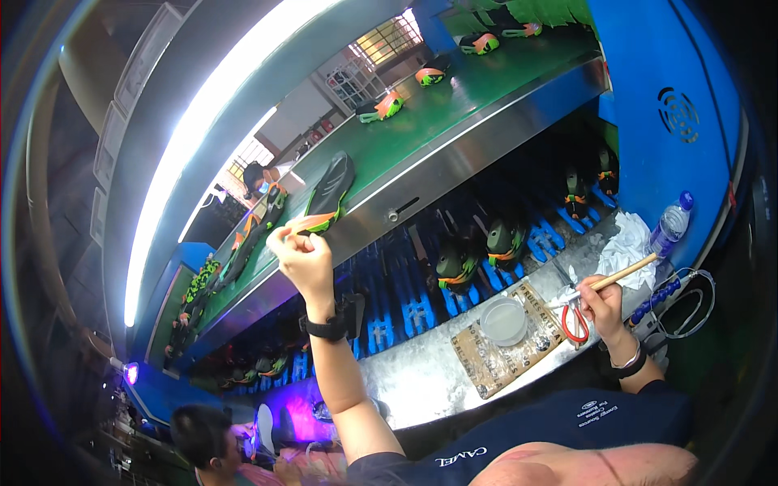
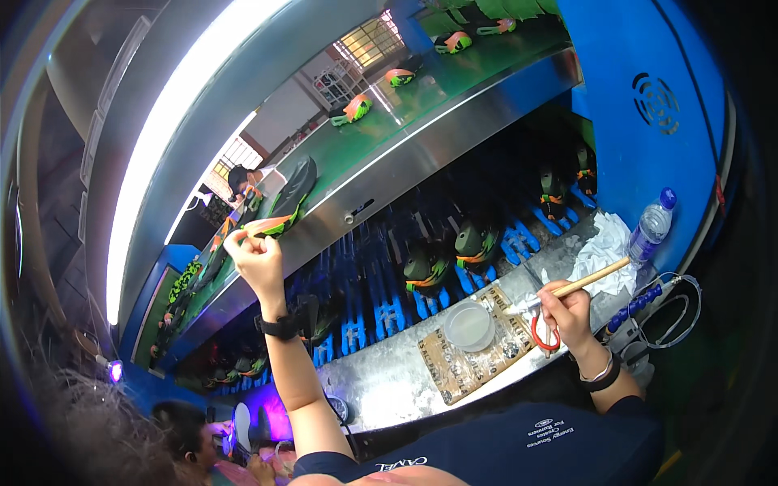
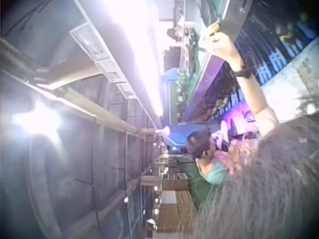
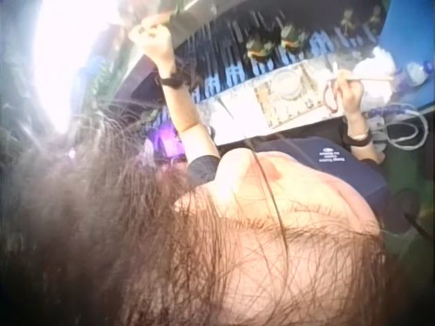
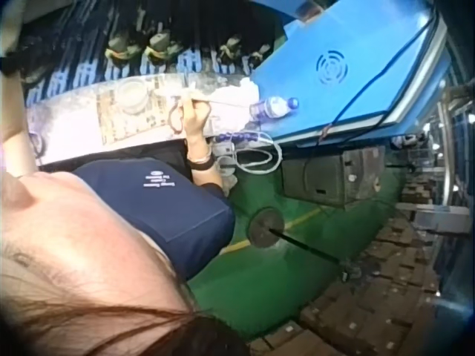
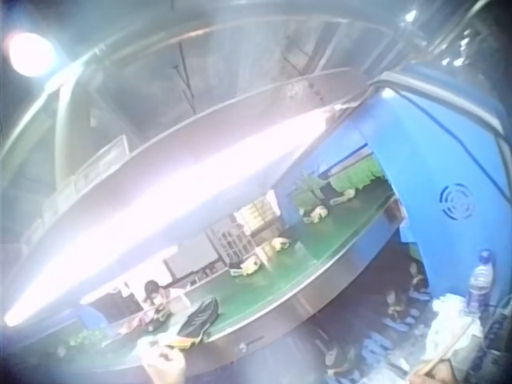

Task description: Applying glue to the bottom of shoe soles with a brush and placing them onto a conveyor belt.

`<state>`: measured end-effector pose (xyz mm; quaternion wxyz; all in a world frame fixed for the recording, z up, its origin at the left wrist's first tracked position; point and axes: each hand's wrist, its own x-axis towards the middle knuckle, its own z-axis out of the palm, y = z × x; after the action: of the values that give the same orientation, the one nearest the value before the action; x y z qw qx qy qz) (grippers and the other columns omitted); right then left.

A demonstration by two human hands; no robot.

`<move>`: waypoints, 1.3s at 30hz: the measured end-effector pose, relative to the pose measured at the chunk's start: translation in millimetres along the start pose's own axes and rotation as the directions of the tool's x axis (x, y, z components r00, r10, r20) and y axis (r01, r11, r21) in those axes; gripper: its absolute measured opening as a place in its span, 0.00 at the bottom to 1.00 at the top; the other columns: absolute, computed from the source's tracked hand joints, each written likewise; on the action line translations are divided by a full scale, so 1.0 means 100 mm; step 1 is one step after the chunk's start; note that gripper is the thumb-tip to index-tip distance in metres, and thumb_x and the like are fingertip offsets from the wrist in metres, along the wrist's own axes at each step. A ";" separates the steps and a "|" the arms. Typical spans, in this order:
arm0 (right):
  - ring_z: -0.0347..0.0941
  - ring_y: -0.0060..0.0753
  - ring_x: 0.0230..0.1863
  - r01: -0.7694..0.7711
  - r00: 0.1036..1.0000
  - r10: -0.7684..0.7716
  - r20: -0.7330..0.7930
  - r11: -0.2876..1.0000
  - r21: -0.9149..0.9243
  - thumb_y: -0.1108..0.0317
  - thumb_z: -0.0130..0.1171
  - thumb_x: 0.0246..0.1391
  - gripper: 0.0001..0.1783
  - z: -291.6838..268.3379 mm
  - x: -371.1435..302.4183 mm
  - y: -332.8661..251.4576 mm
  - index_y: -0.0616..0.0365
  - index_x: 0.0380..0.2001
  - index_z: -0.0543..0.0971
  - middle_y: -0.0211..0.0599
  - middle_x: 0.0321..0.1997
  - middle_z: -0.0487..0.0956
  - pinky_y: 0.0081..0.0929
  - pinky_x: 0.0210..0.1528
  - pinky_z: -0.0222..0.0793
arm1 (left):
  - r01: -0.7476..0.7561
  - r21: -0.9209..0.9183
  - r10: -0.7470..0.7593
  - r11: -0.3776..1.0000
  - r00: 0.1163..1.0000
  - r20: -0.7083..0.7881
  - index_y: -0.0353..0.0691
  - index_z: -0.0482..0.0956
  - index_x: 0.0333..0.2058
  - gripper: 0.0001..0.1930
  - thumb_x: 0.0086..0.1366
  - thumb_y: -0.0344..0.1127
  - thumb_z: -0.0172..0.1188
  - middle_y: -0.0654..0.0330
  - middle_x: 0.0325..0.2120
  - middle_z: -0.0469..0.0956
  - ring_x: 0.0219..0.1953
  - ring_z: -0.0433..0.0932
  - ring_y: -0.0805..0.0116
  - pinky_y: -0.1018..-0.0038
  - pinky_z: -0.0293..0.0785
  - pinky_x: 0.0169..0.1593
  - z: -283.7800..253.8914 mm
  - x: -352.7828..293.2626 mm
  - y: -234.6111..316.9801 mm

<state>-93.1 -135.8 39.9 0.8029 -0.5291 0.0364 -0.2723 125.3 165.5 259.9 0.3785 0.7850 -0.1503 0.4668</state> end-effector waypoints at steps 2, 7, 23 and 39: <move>0.54 0.13 0.08 -0.017 1.000 0.017 -0.005 1.000 0.011 0.71 0.51 0.46 0.06 -0.03 0.02 0.03 0.64 0.24 0.70 0.28 0.12 0.65 0.10 0.09 0.48 | -0.133 0.061 0.115 0.989 0.965 0.235 0.33 0.66 0.39 0.21 0.44 0.30 0.60 0.59 0.22 0.72 0.26 0.72 0.73 0.78 0.68 0.34 0.20 0.24 0.02; 0.54 0.12 0.08 -0.008 0.999 0.007 0.037 1.000 0.031 0.73 0.50 0.47 0.05 0.11 -0.02 -0.03 0.64 0.25 0.70 0.27 0.12 0.65 0.10 0.08 0.47 | -0.047 0.470 -0.422 0.882 0.368 0.829 0.42 0.60 0.51 0.32 0.47 0.43 0.59 0.51 0.48 0.63 0.49 0.63 0.62 0.67 0.64 0.46 0.65 1.21 0.01; 0.53 0.12 0.07 -0.057 0.998 0.057 -0.005 0.998 0.025 0.72 0.49 0.47 0.05 0.11 0.08 0.14 0.63 0.25 0.69 0.27 0.11 0.63 0.10 0.08 0.45 | 0.166 0.729 -0.177 0.665 0.982 -0.062 0.29 0.74 0.28 0.24 0.38 0.46 0.64 0.48 0.28 0.75 0.34 0.74 0.58 0.71 0.67 0.41 -1.58 1.30 -2.10; 0.52 0.13 0.07 0.028 0.995 -0.040 -0.093 0.991 -0.133 0.71 0.49 0.47 0.06 0.41 0.16 0.14 0.62 0.24 0.68 0.27 0.10 0.62 0.11 0.08 0.46 | -0.053 0.770 -0.439 0.636 0.796 0.417 0.37 0.70 0.41 0.24 0.53 0.51 0.44 0.47 0.40 0.69 0.46 0.67 0.54 0.67 0.62 0.48 -0.38 2.24 -2.53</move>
<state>-59.3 -105.1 49.3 0.7587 -0.5679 0.0838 -0.3080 367.7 389.0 345.4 0.0078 0.9823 0.0395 0.1828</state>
